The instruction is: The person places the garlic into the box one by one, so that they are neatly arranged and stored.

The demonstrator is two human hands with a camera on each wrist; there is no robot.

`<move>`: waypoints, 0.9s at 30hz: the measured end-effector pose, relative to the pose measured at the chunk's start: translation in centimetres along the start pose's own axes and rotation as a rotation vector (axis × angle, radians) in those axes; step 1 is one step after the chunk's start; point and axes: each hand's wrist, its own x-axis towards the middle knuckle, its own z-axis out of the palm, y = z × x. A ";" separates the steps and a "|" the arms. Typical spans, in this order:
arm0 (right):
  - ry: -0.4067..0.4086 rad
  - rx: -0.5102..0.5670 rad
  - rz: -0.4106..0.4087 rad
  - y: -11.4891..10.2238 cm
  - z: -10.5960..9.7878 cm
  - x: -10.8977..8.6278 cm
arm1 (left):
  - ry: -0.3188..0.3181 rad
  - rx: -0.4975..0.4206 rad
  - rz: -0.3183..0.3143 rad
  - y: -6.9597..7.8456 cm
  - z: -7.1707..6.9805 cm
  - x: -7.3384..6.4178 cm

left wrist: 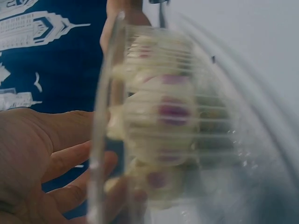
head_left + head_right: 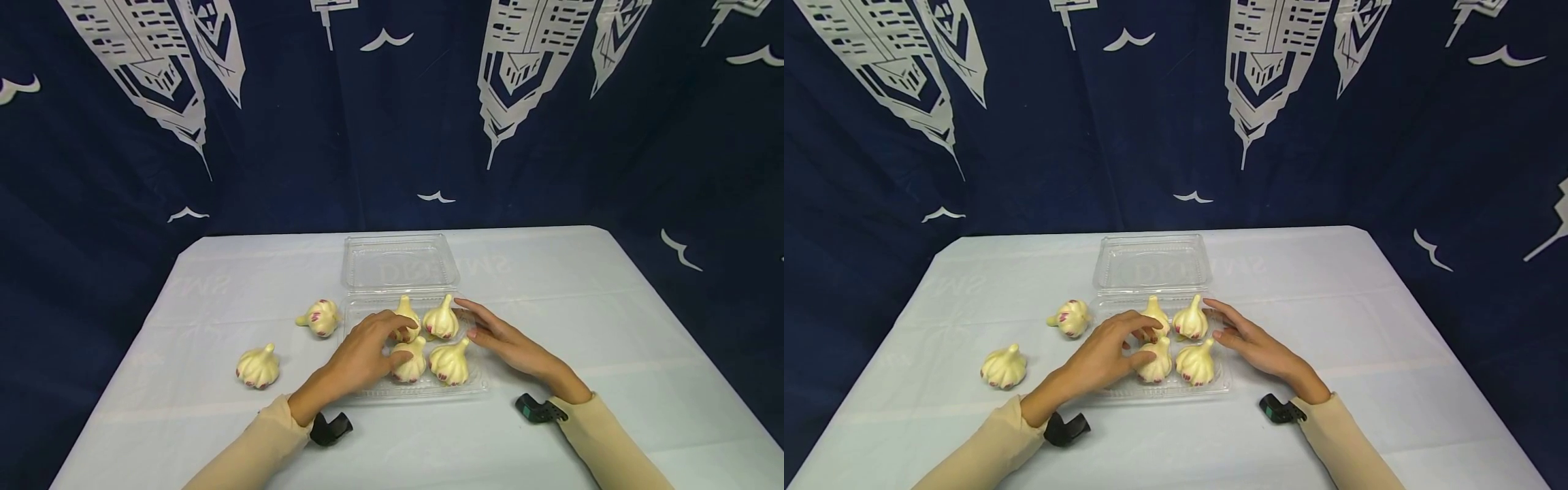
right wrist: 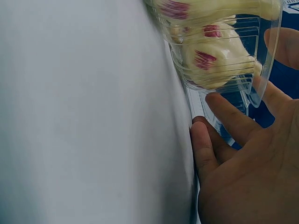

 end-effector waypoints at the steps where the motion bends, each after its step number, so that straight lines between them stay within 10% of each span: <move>1: 0.001 -0.002 0.000 0.0 0.0 0.0 | 0.011 0.000 -0.004 0.0 -0.1 -0.1; 16: -0.003 -0.002 -0.015 0.2 0.0 -0.1 | 0.158 -0.036 -0.061 -1.1 -4.5 -1.5; 27: -0.008 0.006 -0.028 0.2 -0.1 0.1 | -0.151 0.059 -0.074 -3.7 -12.3 -5.2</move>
